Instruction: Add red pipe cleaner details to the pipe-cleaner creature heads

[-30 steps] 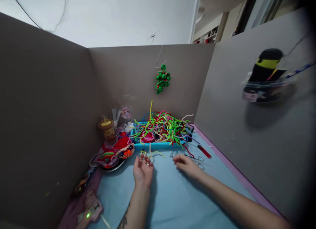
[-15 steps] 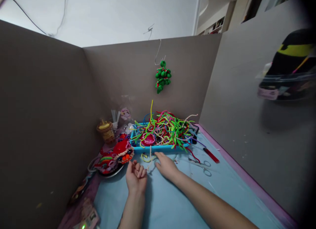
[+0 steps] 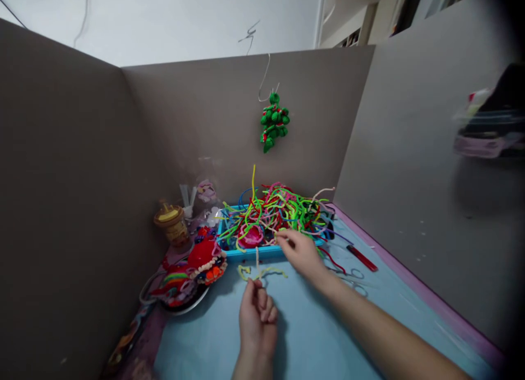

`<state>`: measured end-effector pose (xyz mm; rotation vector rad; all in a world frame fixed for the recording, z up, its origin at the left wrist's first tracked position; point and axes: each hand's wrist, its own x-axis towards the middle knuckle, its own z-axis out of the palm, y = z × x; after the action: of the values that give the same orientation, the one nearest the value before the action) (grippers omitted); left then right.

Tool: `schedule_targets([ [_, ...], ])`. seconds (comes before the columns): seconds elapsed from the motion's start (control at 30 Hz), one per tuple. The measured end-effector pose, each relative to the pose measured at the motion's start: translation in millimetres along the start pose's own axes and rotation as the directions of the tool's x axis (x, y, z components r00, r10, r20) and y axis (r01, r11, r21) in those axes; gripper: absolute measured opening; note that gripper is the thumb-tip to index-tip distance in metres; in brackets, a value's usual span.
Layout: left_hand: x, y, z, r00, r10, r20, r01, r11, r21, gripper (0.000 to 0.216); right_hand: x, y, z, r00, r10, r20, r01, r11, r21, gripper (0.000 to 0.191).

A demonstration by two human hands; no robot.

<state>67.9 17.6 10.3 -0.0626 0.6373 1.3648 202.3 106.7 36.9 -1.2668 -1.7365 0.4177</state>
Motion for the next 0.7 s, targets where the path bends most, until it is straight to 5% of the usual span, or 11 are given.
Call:
schedule_targets([
  [0.17,-11.1,-22.4,-0.6,0.998,-0.014,0.053,0.011,0.998,0.065,0.031,64.0,-30.2,8.2,0.971,0.006,0.238,0.076,0.939,-0.334,0.024],
  [0.27,-16.8,-32.6,-3.1,0.998,-0.009,0.054,0.0,0.986,0.164,0.041,66.9,-49.1,40.6,0.875,0.114,0.47,0.165,0.843,-0.513,0.027],
  [0.37,-17.5,-34.6,-6.2,1.0,-0.007,0.02,0.003,0.977,0.214,0.043,62.2,-53.5,69.3,0.838,0.208,0.505,0.173,0.776,-0.606,0.034],
  [0.53,-15.2,-25.3,-8.0,0.997,-0.068,-0.03,0.071,0.99,0.123,0.044,79.6,-25.8,70.0,0.715,0.254,0.651,0.031,0.919,-0.392,0.024],
  [0.6,-15.4,-21.7,-8.2,0.997,-0.072,-0.027,0.075,0.992,0.097,0.043,87.3,-15.1,57.5,0.701,0.257,0.665,-0.183,0.966,-0.18,0.028],
  [0.63,-15.5,-20.4,-8.7,0.997,-0.073,-0.02,0.075,0.994,0.084,0.042,89.6,-11.7,50.4,0.718,0.238,0.653,-0.316,0.949,0.001,0.029],
  [0.7,-15.2,-18.6,-10.5,0.997,-0.073,0.007,0.073,0.996,0.053,0.04,90.3,-8.8,36.0,0.774,0.213,0.597,-0.515,0.76,0.397,0.028],
])
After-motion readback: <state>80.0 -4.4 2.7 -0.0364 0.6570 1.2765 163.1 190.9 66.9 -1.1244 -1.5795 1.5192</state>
